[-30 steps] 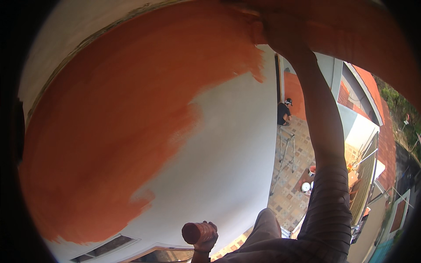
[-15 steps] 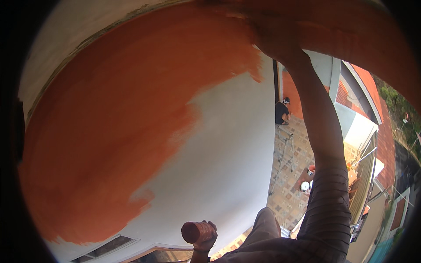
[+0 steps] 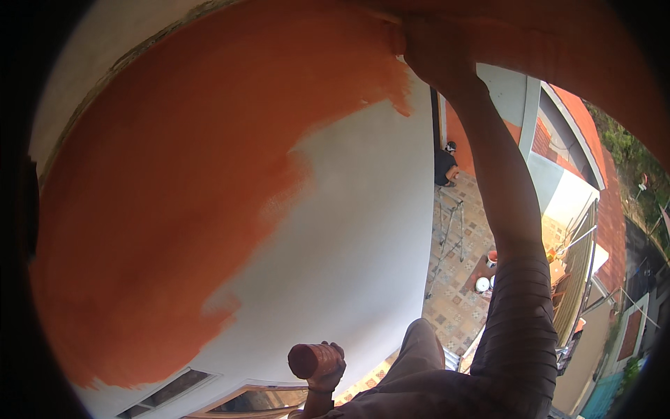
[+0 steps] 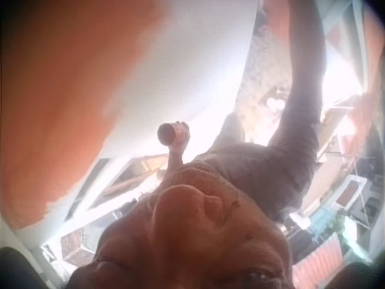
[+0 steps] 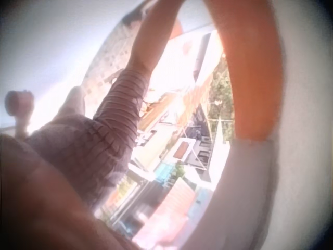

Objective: The person paints a white wall with orange paint using a brush and a small container. They repeatedly dip the brush into the container and apply paint to the upper wall area, gradually covering more surface.

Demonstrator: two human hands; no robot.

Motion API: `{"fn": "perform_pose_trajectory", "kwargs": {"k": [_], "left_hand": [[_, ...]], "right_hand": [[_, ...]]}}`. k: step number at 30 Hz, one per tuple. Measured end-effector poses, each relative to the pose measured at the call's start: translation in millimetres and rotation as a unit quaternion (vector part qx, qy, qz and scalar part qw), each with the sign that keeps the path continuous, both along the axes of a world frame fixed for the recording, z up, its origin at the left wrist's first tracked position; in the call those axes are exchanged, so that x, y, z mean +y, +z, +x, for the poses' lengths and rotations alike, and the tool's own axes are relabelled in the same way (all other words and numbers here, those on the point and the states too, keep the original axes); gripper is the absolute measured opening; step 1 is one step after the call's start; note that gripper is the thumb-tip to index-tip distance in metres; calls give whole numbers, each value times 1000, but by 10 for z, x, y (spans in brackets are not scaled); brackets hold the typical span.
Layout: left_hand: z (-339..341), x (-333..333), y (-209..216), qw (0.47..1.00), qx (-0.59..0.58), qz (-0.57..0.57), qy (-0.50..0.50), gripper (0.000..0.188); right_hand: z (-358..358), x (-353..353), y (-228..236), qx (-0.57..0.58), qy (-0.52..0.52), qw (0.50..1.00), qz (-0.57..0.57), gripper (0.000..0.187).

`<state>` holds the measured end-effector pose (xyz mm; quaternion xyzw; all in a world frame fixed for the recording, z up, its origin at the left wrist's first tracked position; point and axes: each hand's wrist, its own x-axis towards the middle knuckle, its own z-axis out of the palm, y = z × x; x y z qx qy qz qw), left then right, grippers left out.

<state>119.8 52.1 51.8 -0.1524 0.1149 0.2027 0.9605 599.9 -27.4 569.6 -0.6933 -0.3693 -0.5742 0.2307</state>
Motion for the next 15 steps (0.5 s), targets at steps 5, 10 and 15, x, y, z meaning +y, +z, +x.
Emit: {"fn": "perform_pose_trajectory", "kwargs": {"k": [5,10,15], "left_hand": [[5,23,-59,1000,2,10,-4,42],[-24,22,-126,999,16,43,11,42],[-60,57,-176,1000,19,1,15,41]], "right_hand": [[-162,-206,-781,133,12,989,67,37],[-353,-284,-2011,399,250,871,137,38],[-832,-327,-2995,646,479,523,282,36]]}}
